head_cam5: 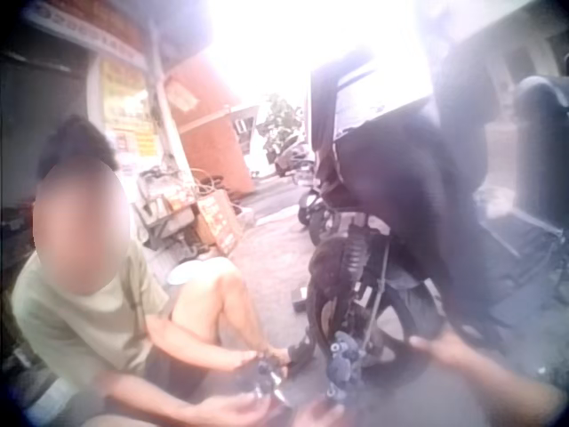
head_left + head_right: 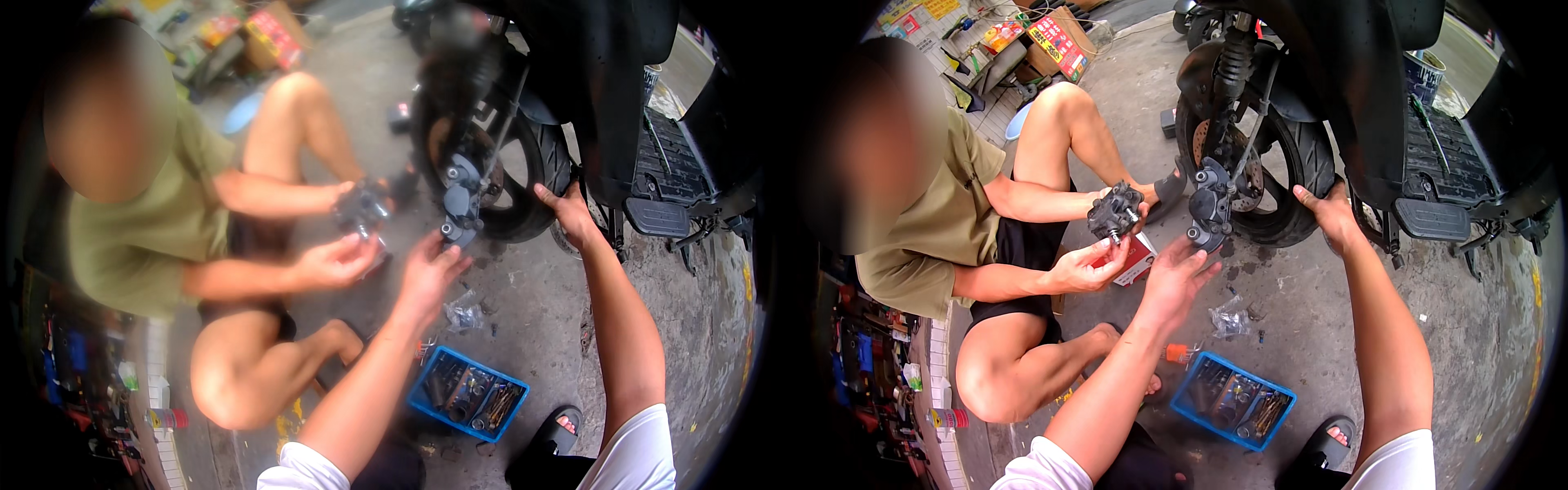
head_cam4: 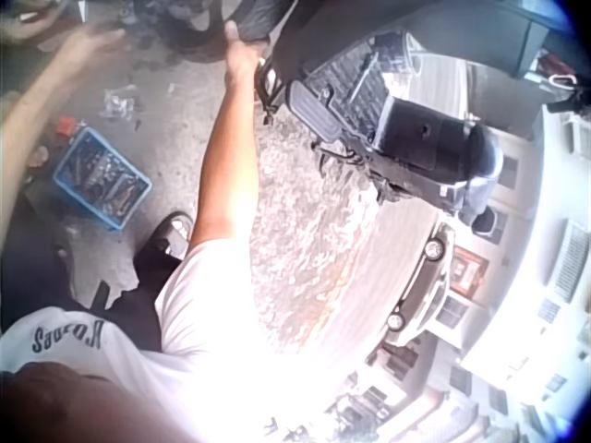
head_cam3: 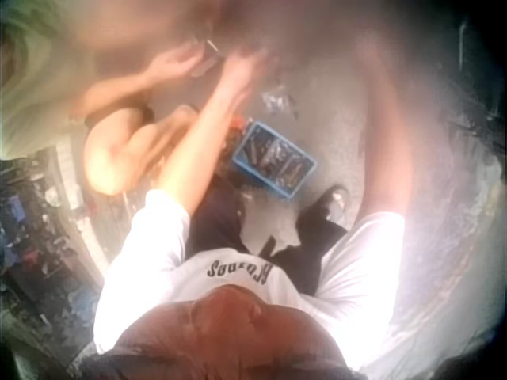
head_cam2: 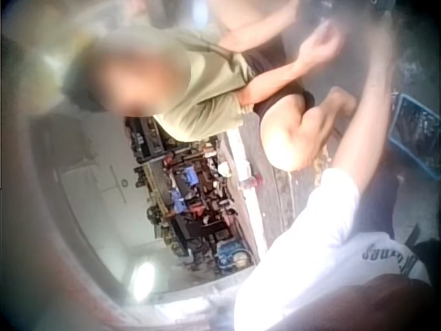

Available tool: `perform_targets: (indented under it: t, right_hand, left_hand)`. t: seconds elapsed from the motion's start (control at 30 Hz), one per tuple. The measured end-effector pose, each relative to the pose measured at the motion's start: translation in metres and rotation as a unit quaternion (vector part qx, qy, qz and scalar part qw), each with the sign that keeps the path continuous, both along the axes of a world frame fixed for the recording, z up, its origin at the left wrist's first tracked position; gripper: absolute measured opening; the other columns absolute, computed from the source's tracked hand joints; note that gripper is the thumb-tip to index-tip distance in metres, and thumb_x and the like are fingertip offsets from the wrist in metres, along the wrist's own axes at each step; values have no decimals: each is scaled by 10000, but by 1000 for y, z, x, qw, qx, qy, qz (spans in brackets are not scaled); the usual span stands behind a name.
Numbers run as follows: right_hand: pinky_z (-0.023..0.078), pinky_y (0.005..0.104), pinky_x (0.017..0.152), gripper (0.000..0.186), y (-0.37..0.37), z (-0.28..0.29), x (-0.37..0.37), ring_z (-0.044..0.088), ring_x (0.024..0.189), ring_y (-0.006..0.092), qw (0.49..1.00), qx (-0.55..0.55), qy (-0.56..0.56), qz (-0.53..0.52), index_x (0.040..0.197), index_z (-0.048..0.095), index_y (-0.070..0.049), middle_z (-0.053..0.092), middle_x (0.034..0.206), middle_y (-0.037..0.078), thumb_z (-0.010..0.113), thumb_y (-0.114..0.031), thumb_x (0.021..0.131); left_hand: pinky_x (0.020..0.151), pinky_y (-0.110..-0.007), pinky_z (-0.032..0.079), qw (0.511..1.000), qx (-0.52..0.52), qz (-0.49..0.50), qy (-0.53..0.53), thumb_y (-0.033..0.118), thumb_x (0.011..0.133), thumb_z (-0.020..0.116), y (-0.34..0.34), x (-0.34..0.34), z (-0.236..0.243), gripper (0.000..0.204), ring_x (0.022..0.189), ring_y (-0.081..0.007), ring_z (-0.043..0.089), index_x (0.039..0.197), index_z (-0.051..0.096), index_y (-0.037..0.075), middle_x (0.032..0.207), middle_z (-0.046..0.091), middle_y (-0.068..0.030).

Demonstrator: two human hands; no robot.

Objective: The person works on the front wheel of a scooter, using a cordless impact wrench to remove and install bolts on the brake caliper. They handle the brake caliper and wheel, then use a wrench to tighten components.

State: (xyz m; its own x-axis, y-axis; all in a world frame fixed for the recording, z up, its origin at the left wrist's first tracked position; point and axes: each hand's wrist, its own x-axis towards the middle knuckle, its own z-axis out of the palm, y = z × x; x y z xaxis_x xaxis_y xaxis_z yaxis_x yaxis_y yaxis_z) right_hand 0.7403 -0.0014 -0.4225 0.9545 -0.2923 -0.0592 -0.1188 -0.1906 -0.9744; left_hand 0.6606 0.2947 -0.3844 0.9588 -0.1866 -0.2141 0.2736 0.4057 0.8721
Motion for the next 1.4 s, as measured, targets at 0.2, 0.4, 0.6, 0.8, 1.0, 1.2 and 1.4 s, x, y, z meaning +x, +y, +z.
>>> perform_targets:
  t: [0.2, 0.4, 0.6, 0.8, 1.0, 1.2, 1.4]
  right_hand:
    - [379, 385, 1119, 989, 5, 12, -5, 485, 1345, 335, 1000, -19, 8, -13, 1461, 300, 114, 483, 1442, 284, 825, -430, 823]
    - [391, 387, 1111, 955, 11, 17, -8, 502, 1328, 326, 1000, -14, 0, -19, 1449, 322, 112, 503, 1426, 275, 825, -410, 828]
    - [384, 387, 1119, 979, 8, 14, -7, 483, 1351, 329, 1000, -17, 3, -27, 1465, 302, 111, 488, 1444, 279, 828, -411, 824]
    - [373, 381, 1128, 991, 9, 17, -7, 471, 1362, 331, 999, -17, 16, -27, 1475, 289, 115, 472, 1458, 282, 826, -408, 827]
    - [354, 372, 1134, 1007, 9, 15, -8, 448, 1378, 331, 1000, -3, -13, -18, 1481, 268, 132, 443, 1478, 292, 821, -404, 833]
    - [340, 373, 1144, 1005, 10, 19, -10, 440, 1382, 328, 1000, -13, 14, -19, 1482, 245, 147, 428, 1491, 291, 811, -390, 848]
    - [281, 355, 1181, 1073, 11, 23, -10, 361, 1445, 314, 1000, -15, 2, -12, 1516, 148, 151, 347, 1552, 283, 803, -387, 857]
  left_hand:
    - [970, -357, 527, 1000, -10, -12, 2, 35, 986, 559, 1, -3, 0, 336, 1230, -207, 570, 1315, 530, -27, 1310, 585, -94]
    - [957, -377, 525, 1000, -27, 7, 13, 52, 997, 557, 2, -4, 3, 291, 1198, -195, 579, 1281, 557, -11, 1297, 596, -89]
    - [972, -390, 516, 1000, -22, 2, -10, 62, 1002, 555, 0, -5, 5, 289, 1170, -169, 571, 1282, 558, -9, 1279, 592, -71]
    - [982, -379, 522, 999, 33, 10, -26, 55, 996, 568, 0, -3, 6, 320, 1161, -165, 564, 1306, 543, -19, 1295, 570, -77]
    - [1027, -380, 493, 994, 68, 59, -64, 85, 974, 618, -2, -4, -4, 377, 1305, -236, 501, 1334, 554, -10, 1445, 476, -143]
    - [1089, -439, 437, 892, 386, 109, -209, 110, 902, 722, 6, 4, -10, 319, 1485, -341, 274, 1216, 680, 79, 1622, 196, -183]
    - [1115, -447, 399, 905, 375, 88, -183, 137, 905, 723, 3, 2, -13, 331, 1456, -358, 334, 1228, 679, 78, 1622, 220, -187]
